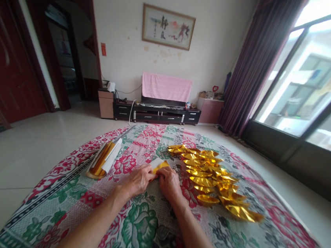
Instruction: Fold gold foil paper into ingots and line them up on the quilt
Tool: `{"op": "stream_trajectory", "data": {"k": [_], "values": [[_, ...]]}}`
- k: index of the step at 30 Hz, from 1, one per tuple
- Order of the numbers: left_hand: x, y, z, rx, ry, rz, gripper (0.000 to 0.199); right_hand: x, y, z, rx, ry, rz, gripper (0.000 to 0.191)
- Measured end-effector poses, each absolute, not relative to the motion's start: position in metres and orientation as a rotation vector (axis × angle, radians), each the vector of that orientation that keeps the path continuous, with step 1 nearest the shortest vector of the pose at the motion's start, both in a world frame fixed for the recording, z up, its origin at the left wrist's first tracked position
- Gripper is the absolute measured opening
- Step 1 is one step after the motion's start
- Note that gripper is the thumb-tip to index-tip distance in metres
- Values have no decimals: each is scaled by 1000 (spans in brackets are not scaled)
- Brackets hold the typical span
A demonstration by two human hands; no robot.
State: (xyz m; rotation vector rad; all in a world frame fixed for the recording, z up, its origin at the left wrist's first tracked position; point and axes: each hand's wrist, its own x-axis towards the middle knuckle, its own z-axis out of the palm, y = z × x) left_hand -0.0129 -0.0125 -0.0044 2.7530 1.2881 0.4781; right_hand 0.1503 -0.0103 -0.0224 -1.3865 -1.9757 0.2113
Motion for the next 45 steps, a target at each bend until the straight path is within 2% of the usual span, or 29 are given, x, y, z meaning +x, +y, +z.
{"op": "stream_trajectory", "data": {"k": [19, 25, 32, 45], "values": [[-39, -5, -11, 2611, 1122, 566, 43, 149, -11, -25, -1374, -1948, 172, 26], [-38, -9, -8, 2464, 1164, 758, 34, 148, -17, -21, -1366, -1980, 156, 19], [-33, -10, -7, 2456, 1209, 784, 19, 147, -19, -18, -1401, -2000, 129, 15], [-25, -10, -9, 2625, 1173, 834, 11, 149, -17, -21, -1390, -2001, 138, 21]]}}
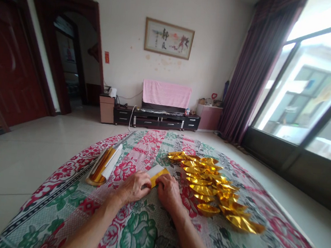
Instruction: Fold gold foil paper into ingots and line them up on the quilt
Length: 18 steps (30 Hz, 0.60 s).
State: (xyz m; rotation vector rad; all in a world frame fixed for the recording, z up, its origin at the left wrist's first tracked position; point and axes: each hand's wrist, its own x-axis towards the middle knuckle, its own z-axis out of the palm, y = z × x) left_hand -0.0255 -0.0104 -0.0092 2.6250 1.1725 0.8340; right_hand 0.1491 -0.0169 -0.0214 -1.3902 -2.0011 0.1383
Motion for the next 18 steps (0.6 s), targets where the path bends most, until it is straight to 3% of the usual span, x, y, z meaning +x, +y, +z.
{"op": "stream_trajectory", "data": {"k": [18], "values": [[-27, -9, -12, 2544, 1336, 870, 16, 145, -24, -18, -1213, -2167, 121, 12]]}}
